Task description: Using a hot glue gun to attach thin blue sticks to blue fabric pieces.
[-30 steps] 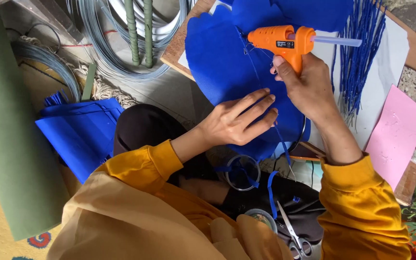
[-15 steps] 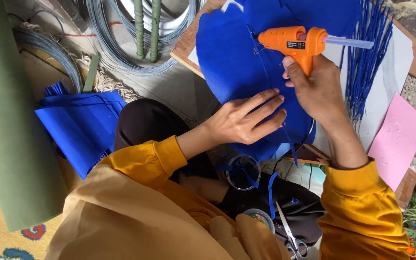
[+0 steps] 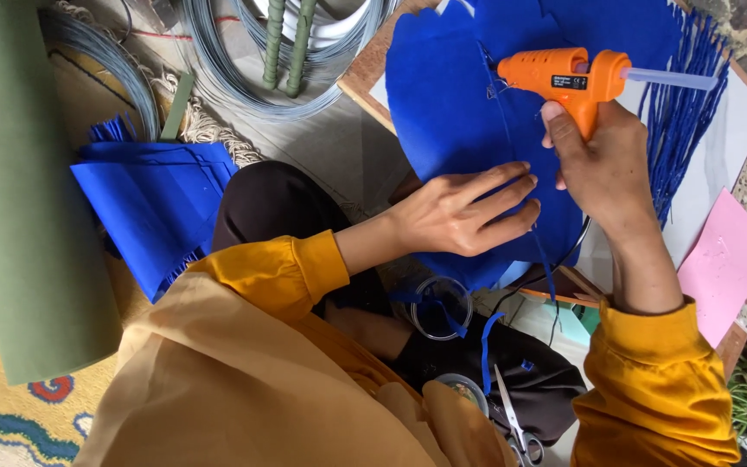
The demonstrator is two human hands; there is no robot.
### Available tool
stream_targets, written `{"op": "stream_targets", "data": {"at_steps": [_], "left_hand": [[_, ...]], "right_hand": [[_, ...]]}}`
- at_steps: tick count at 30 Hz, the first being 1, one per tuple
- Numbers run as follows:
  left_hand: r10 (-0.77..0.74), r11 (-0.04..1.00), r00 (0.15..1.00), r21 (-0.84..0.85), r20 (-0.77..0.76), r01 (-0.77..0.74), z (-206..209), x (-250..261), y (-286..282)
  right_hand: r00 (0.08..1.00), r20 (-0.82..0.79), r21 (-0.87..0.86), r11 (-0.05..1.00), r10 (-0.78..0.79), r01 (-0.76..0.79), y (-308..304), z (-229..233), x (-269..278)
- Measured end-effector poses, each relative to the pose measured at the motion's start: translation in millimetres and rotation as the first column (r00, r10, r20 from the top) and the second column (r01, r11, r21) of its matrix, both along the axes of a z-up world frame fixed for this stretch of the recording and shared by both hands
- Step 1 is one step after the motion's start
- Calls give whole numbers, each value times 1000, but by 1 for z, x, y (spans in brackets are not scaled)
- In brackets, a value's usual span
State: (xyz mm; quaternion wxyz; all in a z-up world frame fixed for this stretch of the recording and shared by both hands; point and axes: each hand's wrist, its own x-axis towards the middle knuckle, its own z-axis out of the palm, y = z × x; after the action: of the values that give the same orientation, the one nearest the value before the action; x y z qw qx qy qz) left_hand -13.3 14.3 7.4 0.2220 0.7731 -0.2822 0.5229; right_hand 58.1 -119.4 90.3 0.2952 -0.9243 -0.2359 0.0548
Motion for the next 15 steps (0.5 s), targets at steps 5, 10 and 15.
{"op": "stream_targets", "data": {"at_steps": [5, 10, 15], "left_hand": [[12, 1000, 1000, 4, 9, -12, -1, 0, 0], [-1, 1000, 1000, 12, 1, 1, -2, 0, 1], [-1, 1000, 1000, 4, 15, 1, -2, 0, 2]], "right_hand": [[1000, 20, -18, 1000, 13, -12, -1, 1, 0], [1000, 22, -30, 999, 12, -11, -2, 0, 3], [999, 19, -7, 1000, 26, -26, -1, 0, 3]]}}
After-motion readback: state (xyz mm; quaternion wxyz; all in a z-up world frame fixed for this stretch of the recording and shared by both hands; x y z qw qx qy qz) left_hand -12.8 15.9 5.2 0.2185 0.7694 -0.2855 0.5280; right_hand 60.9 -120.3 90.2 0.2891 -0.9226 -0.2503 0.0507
